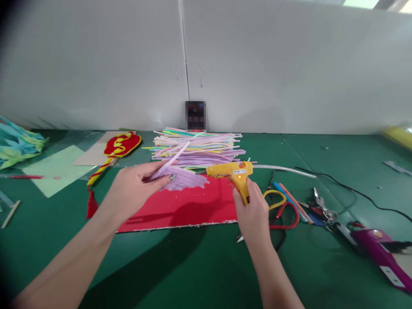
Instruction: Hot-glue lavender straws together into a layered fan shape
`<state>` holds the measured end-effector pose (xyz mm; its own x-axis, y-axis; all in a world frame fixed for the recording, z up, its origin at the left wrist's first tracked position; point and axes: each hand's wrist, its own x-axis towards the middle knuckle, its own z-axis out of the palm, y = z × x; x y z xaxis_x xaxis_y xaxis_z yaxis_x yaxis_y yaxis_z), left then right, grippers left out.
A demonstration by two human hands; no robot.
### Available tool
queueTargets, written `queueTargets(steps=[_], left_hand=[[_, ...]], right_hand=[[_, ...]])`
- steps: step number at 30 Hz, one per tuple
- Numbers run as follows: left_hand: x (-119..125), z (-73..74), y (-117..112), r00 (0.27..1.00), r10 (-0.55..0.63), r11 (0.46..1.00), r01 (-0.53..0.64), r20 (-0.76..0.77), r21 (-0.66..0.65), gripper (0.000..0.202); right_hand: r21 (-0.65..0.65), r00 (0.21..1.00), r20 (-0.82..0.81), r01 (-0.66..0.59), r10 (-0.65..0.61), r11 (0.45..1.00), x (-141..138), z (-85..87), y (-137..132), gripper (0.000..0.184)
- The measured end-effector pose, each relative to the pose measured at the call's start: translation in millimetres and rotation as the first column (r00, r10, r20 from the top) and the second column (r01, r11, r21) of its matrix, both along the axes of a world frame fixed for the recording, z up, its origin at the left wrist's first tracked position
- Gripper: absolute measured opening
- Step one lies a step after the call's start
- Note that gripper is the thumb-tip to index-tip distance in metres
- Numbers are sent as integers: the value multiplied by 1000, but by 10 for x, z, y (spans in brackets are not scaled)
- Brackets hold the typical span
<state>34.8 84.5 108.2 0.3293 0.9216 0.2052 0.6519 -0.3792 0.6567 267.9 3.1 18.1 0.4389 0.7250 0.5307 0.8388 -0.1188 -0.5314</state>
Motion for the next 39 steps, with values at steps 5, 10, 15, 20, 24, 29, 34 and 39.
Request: queueTargets(steps=[5,10,15,20,24,29,34,39], left_hand=[[-2,-4,0,1000,0,1000,0,-1,4,37],[3,-11,1,1000,-8,1000,8,4,-7,37],[9,-25,1,1000,-18,1000,18,21,-5,35],[5,-21,-4,999,-28,999,28,26,-15,35],[7,-17,-3,1000,-18,1000,19,24,-19,34],[5,-18,1,1000,-22,1000,22,22,-19,35],[1,-13,5,999,-22,1000,23,25,-15,35],[2,-2,4,1000,-16,1000,16,9,-13,36]], right_hand=[[-12,999,-17,38,-38,999,-37,51,-9,35],[-35,997,-34,68,-69,997,-71,70,-23,47],[5,1000,-13,14,-14,1000,-86,56,-17,40],[26,1000,18,24,-24,999,-73,48,-5,33],[25,999,31,43,-44,999,-54,23,-4,35],[20,998,24,55,-55,998,-35,-12,-4,41],[10,999,9,35,-35,999,-21,-22,-13,41],[15,999,27,24,-24,1000,-20,-8,-18,40]])
